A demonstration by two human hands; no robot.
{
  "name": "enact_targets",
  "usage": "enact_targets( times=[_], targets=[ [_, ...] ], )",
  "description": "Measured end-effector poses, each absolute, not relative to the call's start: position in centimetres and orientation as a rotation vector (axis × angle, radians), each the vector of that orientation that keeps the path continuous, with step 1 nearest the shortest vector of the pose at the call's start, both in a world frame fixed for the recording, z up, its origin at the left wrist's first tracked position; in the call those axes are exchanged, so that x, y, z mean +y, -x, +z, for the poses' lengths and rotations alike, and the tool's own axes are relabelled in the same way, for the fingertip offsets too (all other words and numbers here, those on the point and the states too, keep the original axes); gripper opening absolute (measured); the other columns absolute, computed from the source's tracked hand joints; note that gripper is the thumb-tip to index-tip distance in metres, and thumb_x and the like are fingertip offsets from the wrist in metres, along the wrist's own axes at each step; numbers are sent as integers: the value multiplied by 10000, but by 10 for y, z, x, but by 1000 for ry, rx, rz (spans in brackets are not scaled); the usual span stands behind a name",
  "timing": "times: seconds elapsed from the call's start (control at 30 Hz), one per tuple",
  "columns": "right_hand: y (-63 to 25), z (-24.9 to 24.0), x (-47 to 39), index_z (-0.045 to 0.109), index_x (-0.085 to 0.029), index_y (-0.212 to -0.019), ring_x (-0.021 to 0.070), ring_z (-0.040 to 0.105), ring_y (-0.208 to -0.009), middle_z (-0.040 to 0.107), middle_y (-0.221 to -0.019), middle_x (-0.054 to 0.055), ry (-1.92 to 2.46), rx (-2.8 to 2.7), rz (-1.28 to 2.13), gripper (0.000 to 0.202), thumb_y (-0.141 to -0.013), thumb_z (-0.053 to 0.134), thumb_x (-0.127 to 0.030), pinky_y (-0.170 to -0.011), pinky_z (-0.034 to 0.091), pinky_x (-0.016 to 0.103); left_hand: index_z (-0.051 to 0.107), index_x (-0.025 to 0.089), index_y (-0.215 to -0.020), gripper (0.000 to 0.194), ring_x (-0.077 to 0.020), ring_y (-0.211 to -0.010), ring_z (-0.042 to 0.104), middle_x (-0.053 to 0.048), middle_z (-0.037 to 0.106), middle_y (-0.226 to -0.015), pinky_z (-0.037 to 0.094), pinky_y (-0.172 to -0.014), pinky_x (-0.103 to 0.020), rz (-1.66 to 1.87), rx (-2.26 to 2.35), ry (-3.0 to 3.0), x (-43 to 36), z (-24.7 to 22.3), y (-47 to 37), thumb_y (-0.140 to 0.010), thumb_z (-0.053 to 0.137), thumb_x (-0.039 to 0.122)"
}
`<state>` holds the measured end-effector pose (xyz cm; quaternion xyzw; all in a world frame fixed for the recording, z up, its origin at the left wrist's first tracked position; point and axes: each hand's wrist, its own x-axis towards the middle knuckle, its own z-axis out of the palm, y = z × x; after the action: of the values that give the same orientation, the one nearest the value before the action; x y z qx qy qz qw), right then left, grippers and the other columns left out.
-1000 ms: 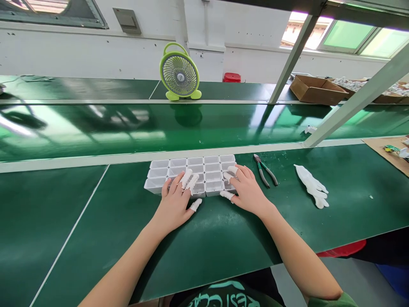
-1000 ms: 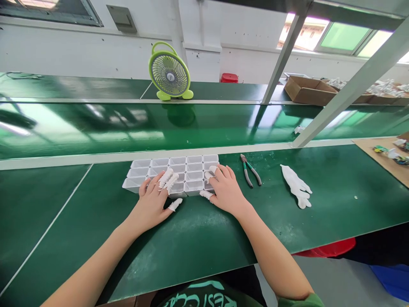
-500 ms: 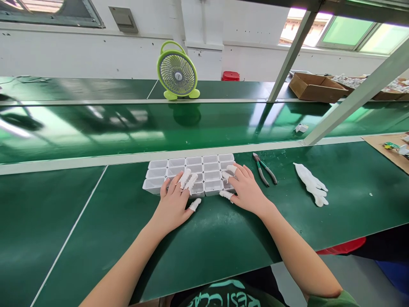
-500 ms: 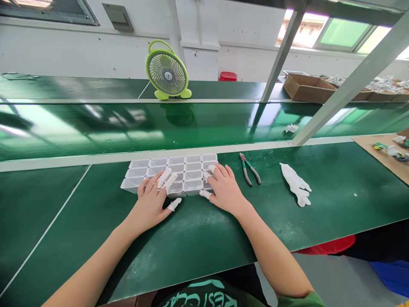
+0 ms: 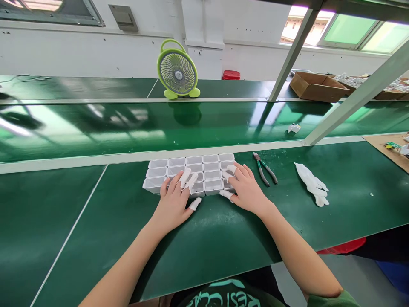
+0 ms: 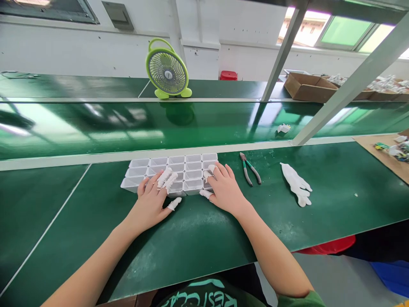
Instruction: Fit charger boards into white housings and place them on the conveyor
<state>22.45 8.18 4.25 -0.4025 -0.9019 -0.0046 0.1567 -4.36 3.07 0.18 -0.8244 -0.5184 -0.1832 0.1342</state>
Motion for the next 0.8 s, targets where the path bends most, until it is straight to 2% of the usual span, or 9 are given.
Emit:
enact_targets(
  times=[0.23,0.43,0.67,0.8],
  targets=[
    [-225,43,82,664,-172,-1068,403,389,-1420,578,-1287,191,1136,-2569,12,208,-921,603,-306,-1150,346,635,606,163,-1141,297,-379,-1445,376,-238,547,-1410,235,-1174,-582,-582,-1535,2409,30,2,43,-954,514,374],
    [-226,42,82,666,-174,-1082,405,396,-1409,571,-1293,187,1135,-2572,0,220,-918,599,-305,-1148,349,637,625,132,-1033,285,-401,-1437,380,-283,547,-1382,256,-1155,-589,-551,-1497,2398,31,3,44,-968,490,375],
    [-225,42,82,666,-182,-1102,397,408,-1398,579,-1290,180,1142,-2572,-9,232,-923,607,-317,-1148,347,636,636,153,-1078,274,-390,-1450,366,-243,543,-1413,228,-1176,-584,-569,-1539,2422,30,2,44,-951,520,367],
    [-225,42,82,667,-186,-1096,392,411,-1395,577,-1296,177,1146,-2569,-15,233,-928,610,-336,-1149,349,630,630,141,-1046,287,-395,-1445,368,-264,550,-1389,251,-1160,-584,-545,-1516,2407,31,2,44,-963,500,383]
  ],
)
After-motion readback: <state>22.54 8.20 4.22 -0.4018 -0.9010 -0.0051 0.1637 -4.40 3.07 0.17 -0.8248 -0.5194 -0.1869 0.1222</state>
